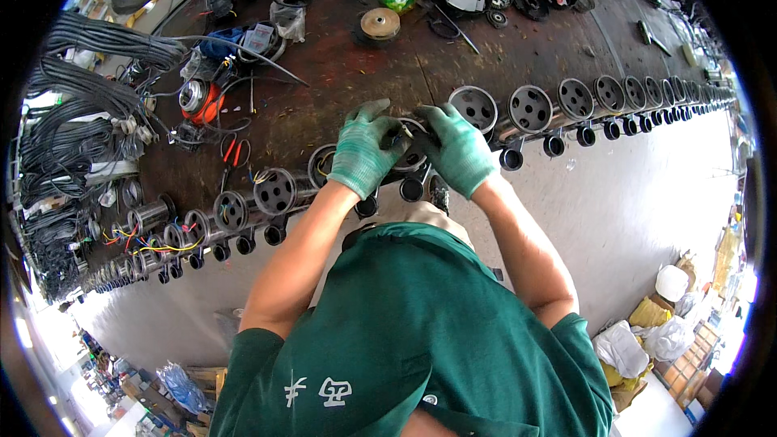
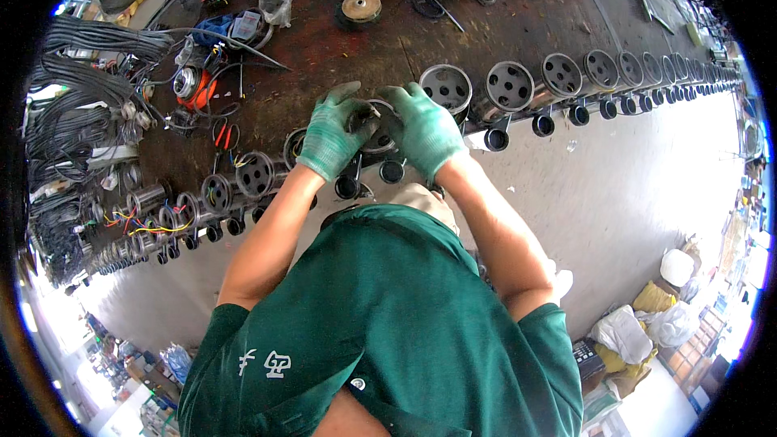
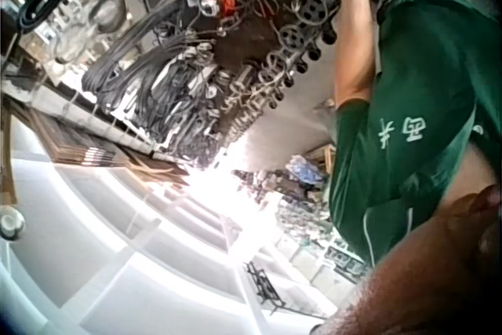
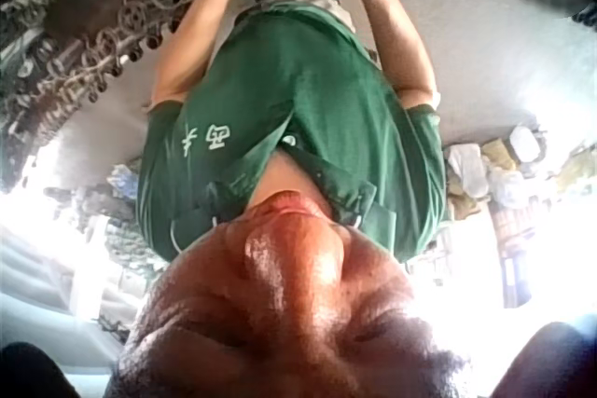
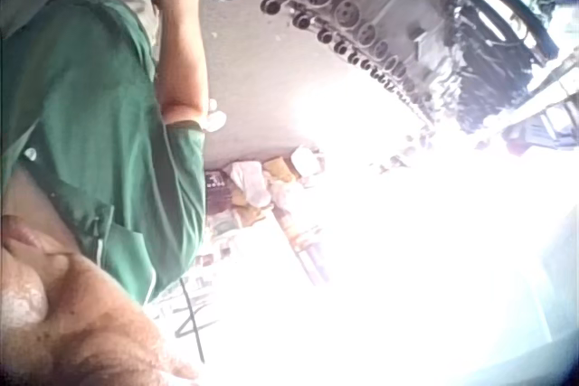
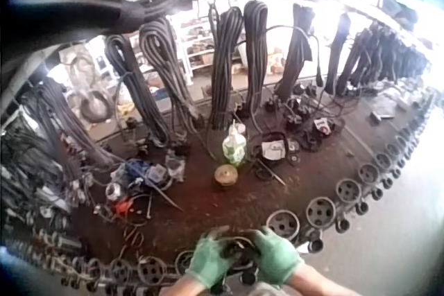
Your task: The person assembles cylindrical metal components on a workbench, inserting wires and securing parts by hand. They repeatedly pick up parts, align them, and place them into a row of similar units, occasionally using tools like pliers to adjust connections.
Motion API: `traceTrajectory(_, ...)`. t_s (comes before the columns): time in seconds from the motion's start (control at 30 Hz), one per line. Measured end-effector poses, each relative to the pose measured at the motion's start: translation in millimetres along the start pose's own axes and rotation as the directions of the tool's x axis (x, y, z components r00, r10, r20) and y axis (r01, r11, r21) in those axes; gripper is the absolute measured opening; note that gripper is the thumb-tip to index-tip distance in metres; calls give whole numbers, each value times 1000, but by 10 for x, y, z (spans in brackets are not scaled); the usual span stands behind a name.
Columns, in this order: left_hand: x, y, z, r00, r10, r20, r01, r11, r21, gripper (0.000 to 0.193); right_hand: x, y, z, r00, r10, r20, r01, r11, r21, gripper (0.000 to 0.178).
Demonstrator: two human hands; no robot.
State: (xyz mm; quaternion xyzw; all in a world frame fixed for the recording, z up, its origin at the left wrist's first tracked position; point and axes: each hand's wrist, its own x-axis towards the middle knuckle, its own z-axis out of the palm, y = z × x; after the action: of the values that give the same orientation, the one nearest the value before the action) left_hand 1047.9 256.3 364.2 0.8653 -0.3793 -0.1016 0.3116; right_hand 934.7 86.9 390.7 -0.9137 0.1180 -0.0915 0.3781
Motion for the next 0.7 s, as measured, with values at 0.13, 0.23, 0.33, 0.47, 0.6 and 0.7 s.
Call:
traceTrajectory(0.13,59,-16,60,998,-61,31,63,994,-87,36,309,104,-51,966,-76,248,115,982,-148,28)
traceTrajectory(0.23,72,-65,166,998,-56,-19,54,992,-117,34,453,154,-83,930,-137,340,197,969,-149,24)
traceTrajectory(0.33,69,-115,310,991,-135,-21,121,940,-318,31,523,-17,-209,888,-93,450,226,941,-251,33)
traceTrajectory(0.47,119,-9,309,997,-40,-60,21,958,-285,36,540,59,-237,847,-180,501,349,899,-266,38)
traceTrajectory(0.6,94,-8,358,999,6,-45,-22,932,-363,38,533,77,-251,821,-224,525,413,867,-277,40)
traceTrajectory(0.7,92,49,419,989,-140,49,145,834,-532,40,609,117,-307,799,-245,549,443,857,-264,37)
